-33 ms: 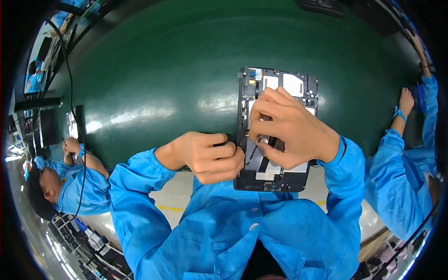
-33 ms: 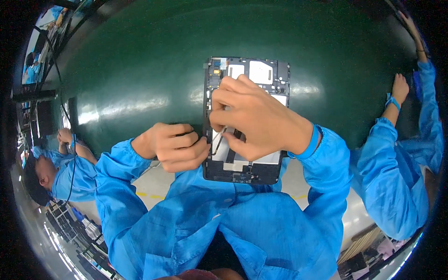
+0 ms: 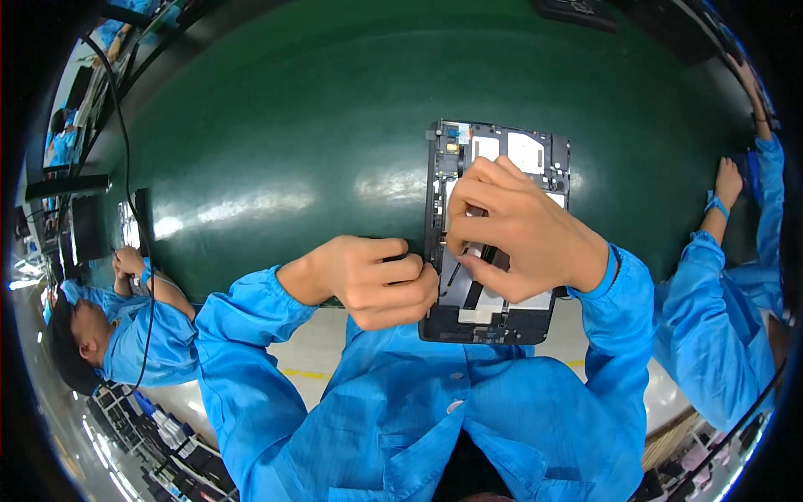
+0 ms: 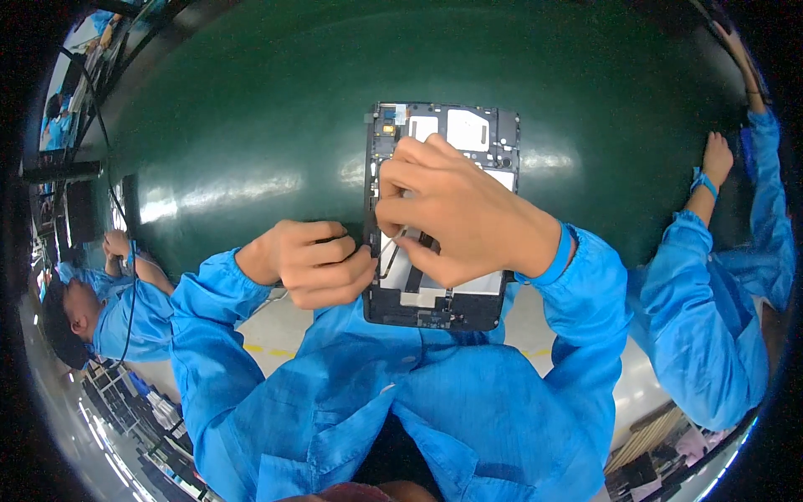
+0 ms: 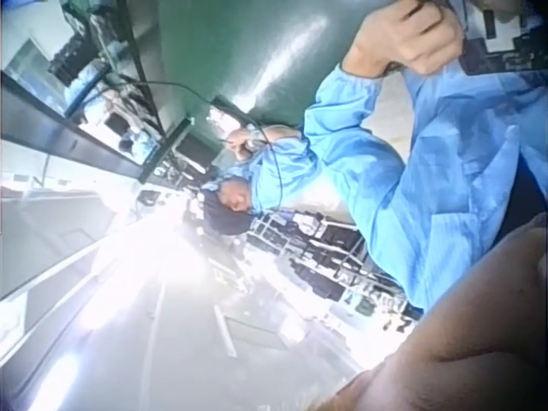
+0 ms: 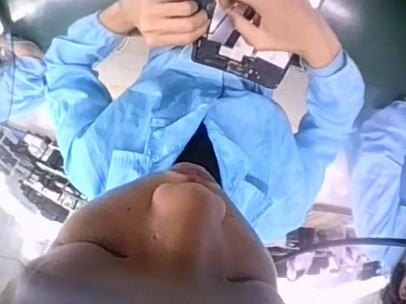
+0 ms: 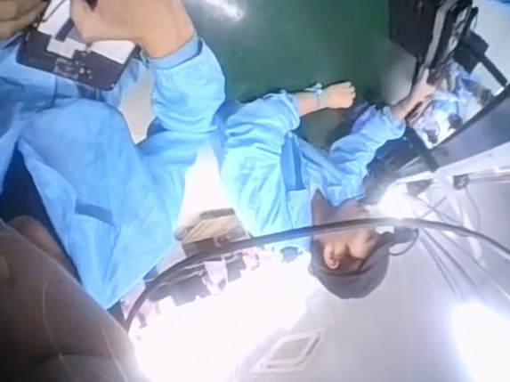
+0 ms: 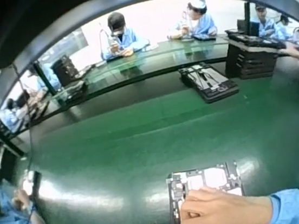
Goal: The person assembles tablet devices on a conveyor line by taking each device, connecting and pressing internal ribbon cables and wires into place by hand, and sliding the device down the line.
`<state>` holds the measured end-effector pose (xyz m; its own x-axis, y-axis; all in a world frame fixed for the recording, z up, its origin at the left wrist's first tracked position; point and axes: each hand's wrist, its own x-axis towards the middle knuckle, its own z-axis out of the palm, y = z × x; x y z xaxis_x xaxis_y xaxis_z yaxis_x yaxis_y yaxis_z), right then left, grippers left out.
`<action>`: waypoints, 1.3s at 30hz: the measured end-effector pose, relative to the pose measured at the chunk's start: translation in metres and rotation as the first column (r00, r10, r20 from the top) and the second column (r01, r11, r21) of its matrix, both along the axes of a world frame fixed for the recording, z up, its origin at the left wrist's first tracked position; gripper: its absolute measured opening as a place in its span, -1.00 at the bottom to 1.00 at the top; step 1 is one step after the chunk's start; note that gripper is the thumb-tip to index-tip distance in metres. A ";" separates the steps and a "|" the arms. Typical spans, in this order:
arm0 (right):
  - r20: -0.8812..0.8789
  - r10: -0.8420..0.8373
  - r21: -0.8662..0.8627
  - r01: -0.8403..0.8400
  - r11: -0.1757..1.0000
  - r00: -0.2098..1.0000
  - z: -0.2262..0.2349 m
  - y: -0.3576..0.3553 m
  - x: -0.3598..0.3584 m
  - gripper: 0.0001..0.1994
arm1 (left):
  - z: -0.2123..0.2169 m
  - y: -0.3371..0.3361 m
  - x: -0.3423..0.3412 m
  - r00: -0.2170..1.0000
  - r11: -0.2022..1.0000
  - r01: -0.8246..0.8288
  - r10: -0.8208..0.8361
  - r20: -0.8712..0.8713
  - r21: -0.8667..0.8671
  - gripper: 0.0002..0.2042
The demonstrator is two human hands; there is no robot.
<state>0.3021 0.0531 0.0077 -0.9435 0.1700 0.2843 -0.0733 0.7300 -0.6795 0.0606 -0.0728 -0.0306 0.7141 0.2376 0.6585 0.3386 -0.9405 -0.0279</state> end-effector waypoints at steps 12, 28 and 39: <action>-0.009 -0.076 0.037 0.076 0.996 0.997 -0.006 -0.004 0.000 -0.79 | -0.001 0.002 -0.002 1.000 1.000 -0.028 0.028 -0.013 0.010 -0.81; -0.185 -0.145 0.116 0.168 0.979 0.972 -0.014 -0.004 -0.004 -0.81 | 0.005 0.022 -0.006 0.997 0.997 -0.074 0.074 -0.001 -0.032 -0.78; -0.149 -0.237 0.066 0.249 0.966 0.960 -0.020 0.000 -0.003 -0.84 | 0.001 0.027 -0.011 0.996 0.996 -0.092 0.092 0.000 0.005 -0.78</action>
<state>0.2995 0.0536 -0.0119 -0.8271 0.3594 0.4322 0.0243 0.7911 -0.6113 0.0501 -0.0459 -0.0292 0.6896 0.2988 0.6596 0.4234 -0.9054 -0.0324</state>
